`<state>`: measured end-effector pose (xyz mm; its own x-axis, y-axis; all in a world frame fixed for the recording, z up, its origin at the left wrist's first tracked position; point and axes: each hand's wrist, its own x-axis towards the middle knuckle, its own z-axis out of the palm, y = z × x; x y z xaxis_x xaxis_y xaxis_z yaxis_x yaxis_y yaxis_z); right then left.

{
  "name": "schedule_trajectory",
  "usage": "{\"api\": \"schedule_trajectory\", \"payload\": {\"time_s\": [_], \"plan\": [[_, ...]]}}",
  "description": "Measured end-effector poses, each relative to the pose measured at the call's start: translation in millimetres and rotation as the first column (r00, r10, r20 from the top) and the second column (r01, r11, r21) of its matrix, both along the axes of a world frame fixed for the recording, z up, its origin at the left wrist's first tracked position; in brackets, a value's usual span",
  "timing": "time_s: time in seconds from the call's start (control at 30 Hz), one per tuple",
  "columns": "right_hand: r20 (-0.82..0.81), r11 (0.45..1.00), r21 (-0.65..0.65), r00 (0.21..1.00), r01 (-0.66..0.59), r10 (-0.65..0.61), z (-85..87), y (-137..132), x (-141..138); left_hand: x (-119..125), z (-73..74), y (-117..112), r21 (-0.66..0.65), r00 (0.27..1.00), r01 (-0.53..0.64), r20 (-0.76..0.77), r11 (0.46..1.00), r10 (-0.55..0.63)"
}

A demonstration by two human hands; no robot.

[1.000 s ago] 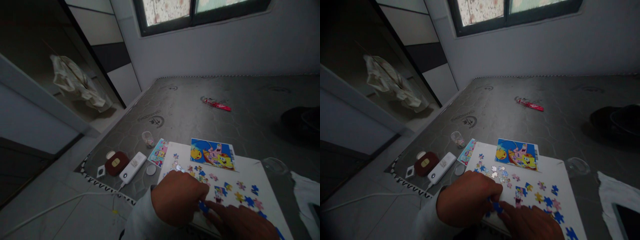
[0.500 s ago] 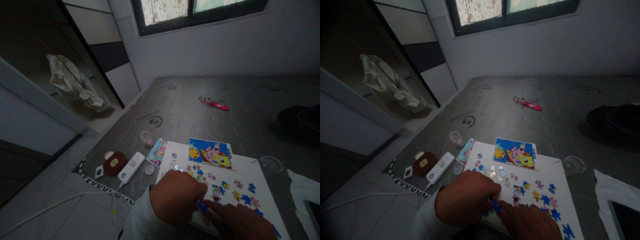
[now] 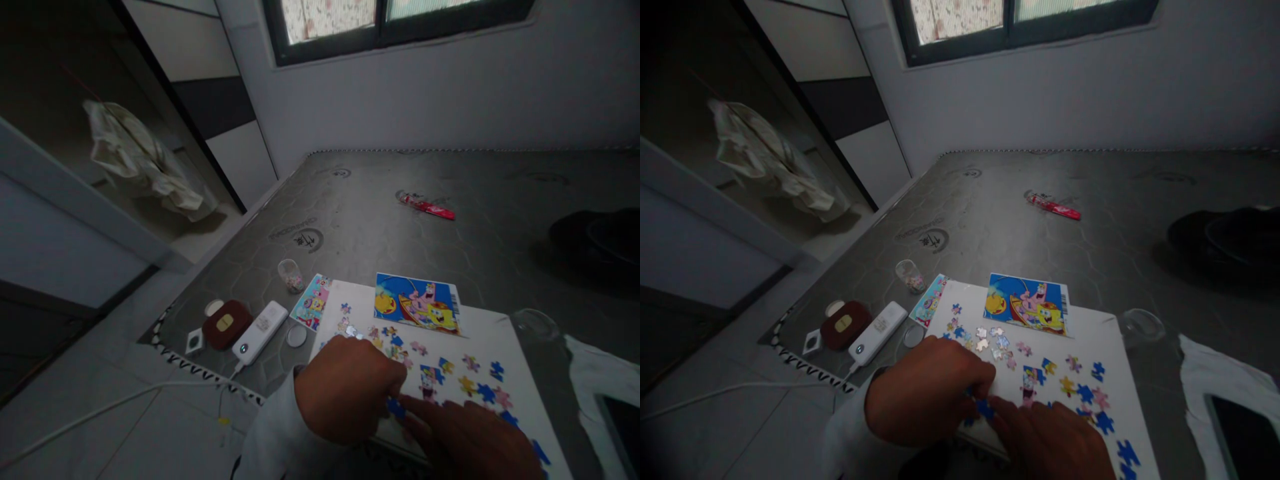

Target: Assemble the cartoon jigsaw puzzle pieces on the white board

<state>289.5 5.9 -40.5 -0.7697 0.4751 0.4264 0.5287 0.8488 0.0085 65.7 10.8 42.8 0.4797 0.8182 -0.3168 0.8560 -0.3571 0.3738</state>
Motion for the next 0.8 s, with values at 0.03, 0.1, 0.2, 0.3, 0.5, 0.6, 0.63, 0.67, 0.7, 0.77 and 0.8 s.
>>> {"api": "schedule_trajectory", "payload": {"time_s": [0.03,0.1,0.2,0.3,0.5,0.6,0.63,0.67,0.7,0.77,0.8], "plan": [[-0.016,1.0,-0.014,1.0,0.018,-0.018,2.2,-1.0,-2.4,0.0,-0.1,-0.1,-0.005,1.0,-0.005,-0.004,1.0,0.005],[-0.039,0.998,-0.036,0.997,0.06,-0.061,5.9,-3.5,-7.8,-0.3,-0.3,-0.3,-0.02,1.0,-0.024,-0.013,1.0,0.023],[-0.042,0.992,-0.042,0.992,0.12,-0.121,8.6,-7.5,-15.3,-0.8,-0.2,0.1,-0.048,0.999,-0.052,-0.012,0.997,0.051],[-0.083,0.984,-0.085,0.983,0.157,-0.164,9.2,-10.8,-20.5,-0.8,0.7,1.0,-0.077,0.997,-0.071,-0.017,0.995,0.07],[-0.175,0.978,-0.118,0.966,0.173,-0.192,13.0,-12.4,-25.0,-0.3,2.0,0.3,-0.1,0.997,-0.078,-0.017,0.992,0.077],[-0.173,0.979,-0.122,0.968,0.161,-0.181,14.4,-12.3,-25.5,-0.9,0.7,0.0,-0.105,0.997,-0.065,-0.037,0.992,0.061],[-0.175,0.98,-0.125,0.969,0.154,-0.175,14.4,-12.5,-25.6,-1.2,-0.2,0.0,-0.103,0.997,-0.062,-0.045,0.993,0.058],[-0.175,0.981,-0.13,0.971,0.141,-0.163,14.4,-12.8,-25.8,-1.5,-1.3,0.1,-0.095,0.997,-0.061,-0.052,0.994,0.056],[-0.177,0.983,-0.135,0.973,0.126,-0.149,14.3,-13.2,-25.9,-1.9,-2.5,0.2,-0.084,0.997,-0.06,-0.059,0.995,0.055],[-0.185,0.984,-0.144,0.974,0.107,-0.133,14.0,-13.9,-26.3,-2.4,-4.6,0.4,-0.064,0.996,-0.057,-0.067,0.996,0.052],[-0.19,0.983,-0.152,0.973,0.103,-0.131,13.9,-14.1,-26.3,-2.5,-5.3,0.4,-0.057,0.997,-0.054,-0.066,0.997,0.05]]}}
